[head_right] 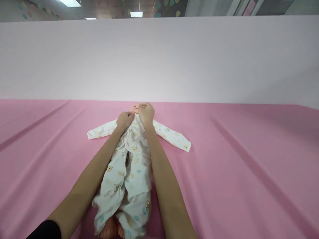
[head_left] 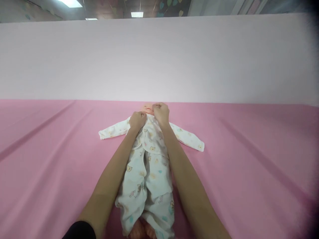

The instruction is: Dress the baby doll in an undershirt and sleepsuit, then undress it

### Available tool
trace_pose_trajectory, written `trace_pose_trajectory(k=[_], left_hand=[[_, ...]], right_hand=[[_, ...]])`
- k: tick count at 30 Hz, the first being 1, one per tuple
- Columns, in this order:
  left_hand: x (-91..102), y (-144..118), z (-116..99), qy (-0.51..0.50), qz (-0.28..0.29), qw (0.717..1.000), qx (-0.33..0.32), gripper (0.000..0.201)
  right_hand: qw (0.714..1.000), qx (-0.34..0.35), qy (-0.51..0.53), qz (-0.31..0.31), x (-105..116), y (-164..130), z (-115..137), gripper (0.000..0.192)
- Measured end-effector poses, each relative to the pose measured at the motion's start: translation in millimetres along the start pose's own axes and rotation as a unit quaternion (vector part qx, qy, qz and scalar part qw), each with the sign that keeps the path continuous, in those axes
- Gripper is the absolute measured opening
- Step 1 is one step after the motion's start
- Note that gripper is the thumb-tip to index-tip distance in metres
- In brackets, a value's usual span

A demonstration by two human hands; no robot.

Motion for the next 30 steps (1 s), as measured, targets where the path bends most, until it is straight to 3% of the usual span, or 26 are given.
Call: trace_pose_trajectory(k=[3,6,10,23,27,30], left_hand=[[-1.7,2.9,8.3,-0.011,0.007,1.0,-0.008,0.033],[-2.7,4.8,8.1,-0.035,0.012,0.999,-0.034,0.032],[-2.7,4.5,3.5,-0.077,0.016,0.995,-0.054,0.027],[1.9,-0.1,-1.1,-0.082,-0.026,0.994,-0.069,0.019],[5.3,-6.7,-7.6,-0.057,-0.069,0.99,-0.108,0.019],[10.2,-13.1,-13.1,-0.007,-0.123,0.983,-0.134,0.02]], right_hand=[[0.997,-0.05,-0.039,0.034,-15.9,-5.0,-15.0,0.017],[0.995,-0.015,-0.078,0.064,-21.2,-11.3,-8.1,0.022],[0.99,0.029,-0.13,0.054,-18.3,-14.4,-4.4,0.018],[0.993,0.072,-0.091,0.017,-14.5,-20.7,-10.2,0.022],[0.988,0.097,-0.112,0.035,-16.8,-21.0,-8.4,0.032],[0.986,0.106,-0.119,0.055,-18.1,-21.9,-6.8,0.026]])
Point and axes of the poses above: each hand's wrist, its own y-axis towards the middle knuckle, its own x-axis out of the back of the hand, z = x × y, the point moved 6 cm from there along y, towards the middle knuckle, and after that the axes turned 6 degrees about z, right-handed, at the moved point
